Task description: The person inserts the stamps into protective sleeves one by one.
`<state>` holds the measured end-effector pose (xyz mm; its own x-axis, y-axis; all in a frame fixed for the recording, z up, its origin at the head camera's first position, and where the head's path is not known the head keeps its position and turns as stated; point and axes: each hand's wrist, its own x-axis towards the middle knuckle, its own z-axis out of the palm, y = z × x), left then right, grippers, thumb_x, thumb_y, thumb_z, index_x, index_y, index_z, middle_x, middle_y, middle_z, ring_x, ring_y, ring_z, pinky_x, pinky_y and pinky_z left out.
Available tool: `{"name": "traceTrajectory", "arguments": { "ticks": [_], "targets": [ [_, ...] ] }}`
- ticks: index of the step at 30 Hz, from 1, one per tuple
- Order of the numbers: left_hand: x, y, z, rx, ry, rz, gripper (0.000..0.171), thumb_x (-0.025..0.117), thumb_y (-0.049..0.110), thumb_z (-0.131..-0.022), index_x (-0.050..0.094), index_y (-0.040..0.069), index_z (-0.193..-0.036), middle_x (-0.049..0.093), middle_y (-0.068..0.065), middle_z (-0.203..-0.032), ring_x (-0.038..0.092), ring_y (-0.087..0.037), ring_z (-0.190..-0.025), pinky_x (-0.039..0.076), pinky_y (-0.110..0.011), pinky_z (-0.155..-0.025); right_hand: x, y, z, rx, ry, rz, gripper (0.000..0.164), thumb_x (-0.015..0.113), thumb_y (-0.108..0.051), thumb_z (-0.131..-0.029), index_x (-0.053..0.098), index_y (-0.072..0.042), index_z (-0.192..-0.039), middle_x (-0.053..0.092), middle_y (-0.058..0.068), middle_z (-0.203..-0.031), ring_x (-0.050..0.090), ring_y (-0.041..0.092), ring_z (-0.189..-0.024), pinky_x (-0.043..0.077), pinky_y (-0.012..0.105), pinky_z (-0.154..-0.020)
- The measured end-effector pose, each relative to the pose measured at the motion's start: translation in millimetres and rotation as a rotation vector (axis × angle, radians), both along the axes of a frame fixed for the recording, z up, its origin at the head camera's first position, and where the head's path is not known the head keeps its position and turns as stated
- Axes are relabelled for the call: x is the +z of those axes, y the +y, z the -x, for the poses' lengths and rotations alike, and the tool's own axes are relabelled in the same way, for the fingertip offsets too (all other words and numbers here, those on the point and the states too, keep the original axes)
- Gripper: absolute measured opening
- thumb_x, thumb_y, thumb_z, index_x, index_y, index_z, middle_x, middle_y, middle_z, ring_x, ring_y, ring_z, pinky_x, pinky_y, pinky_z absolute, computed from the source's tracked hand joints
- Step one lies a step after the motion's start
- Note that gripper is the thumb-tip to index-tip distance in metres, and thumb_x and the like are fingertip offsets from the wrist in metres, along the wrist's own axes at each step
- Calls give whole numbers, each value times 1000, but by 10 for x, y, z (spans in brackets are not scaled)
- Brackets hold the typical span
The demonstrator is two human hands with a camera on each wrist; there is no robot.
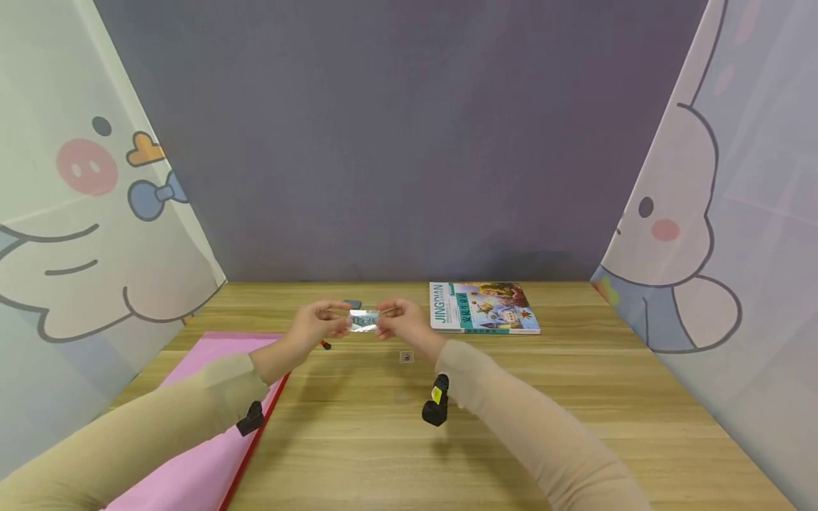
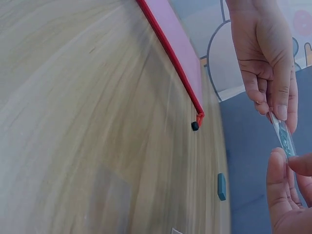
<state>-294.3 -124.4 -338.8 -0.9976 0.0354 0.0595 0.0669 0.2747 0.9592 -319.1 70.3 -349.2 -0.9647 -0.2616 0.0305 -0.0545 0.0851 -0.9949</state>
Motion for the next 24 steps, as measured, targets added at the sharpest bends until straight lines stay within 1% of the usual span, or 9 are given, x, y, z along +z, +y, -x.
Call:
{"name": "traceTrajectory", "arguments": {
  "ticks": [1,4,7,9,12,14,17,20,24],
  "targets": [
    [-10,-4,-1,3,-4,-3,31,69,2,-88,66,2,-119,71,-20,-101,70,-35,-91,60,-38,-80,-15,-8,4,4,-2,0,30,62,5,-90,58,7,-120,65,6,-84,66,12,-64,61,40,-76],
    [-50,-17,-3,14,-8,-2,30,69,0,-87,66,1,-117,71,-19,-97,71,-35,-90,60,-40,-82,-54,-35,4,16,-12,10,30,62,7,-90,58,8,-119,64,7,-85,66,13,-64,61,31,-68],
    [-100,-37,-9,22,-16,11,30,71,0,-86,67,0,-115,71,-17,-92,71,-31,-84,59,-43,-83,-98,-64,-5,24,-18,21,31,61,9,-89,57,10,-119,64,13,-88,66,12,-62,60,25,-63],
    [-141,-54,-9,23,-21,27,31,71,-1,-85,67,-1,-115,71,-17,-90,72,-28,-79,60,-43,-82,-118,-87,-22,28,-22,10,32,61,10,-88,56,11,-119,65,16,-91,65,12,-61,59,24,-61],
    [-199,-68,-9,17,-42,34,32,72,-3,-83,67,-2,-114,71,-18,-90,72,-24,-76,61,-39,-79,-154,-114,-48,34,-28,-30,32,61,11,-88,56,11,-119,64,17,-93,65,13,-62,60,27,-63],
    [-230,-73,-13,14,-51,35,31,72,-5,-82,67,-3,-113,71,-18,-90,71,-21,-73,61,-37,-77,-182,-125,-59,46,-30,-68,32,61,11,-88,57,11,-119,63,14,-93,66,14,-64,61,30,-65],
    [-271,-78,-20,12,-61,46,30,71,-7,-82,67,-4,-111,71,-19,-90,70,-18,-71,61,-36,-75,-238,-136,-64,58,-36,-96,31,62,10,-87,58,11,-118,63,12,-91,66,15,-66,61,33,-67],
    [-313,-86,-14,19,-68,59,31,71,-9,-81,67,-5,-111,71,-18,-89,69,-16,-69,61,-36,-76,-289,-141,-70,64,-31,-101,30,62,10,-87,58,12,-117,63,13,-89,67,16,-66,61,32,-65],
    [-350,-98,-15,31,-67,64,31,71,-10,-80,66,-7,-110,70,-17,-87,69,-19,-70,61,-39,-77,-329,-155,-78,75,-19,-107,32,63,12,-84,57,12,-116,62,13,-87,66,17,-66,60,31,-63]
  ]
}}
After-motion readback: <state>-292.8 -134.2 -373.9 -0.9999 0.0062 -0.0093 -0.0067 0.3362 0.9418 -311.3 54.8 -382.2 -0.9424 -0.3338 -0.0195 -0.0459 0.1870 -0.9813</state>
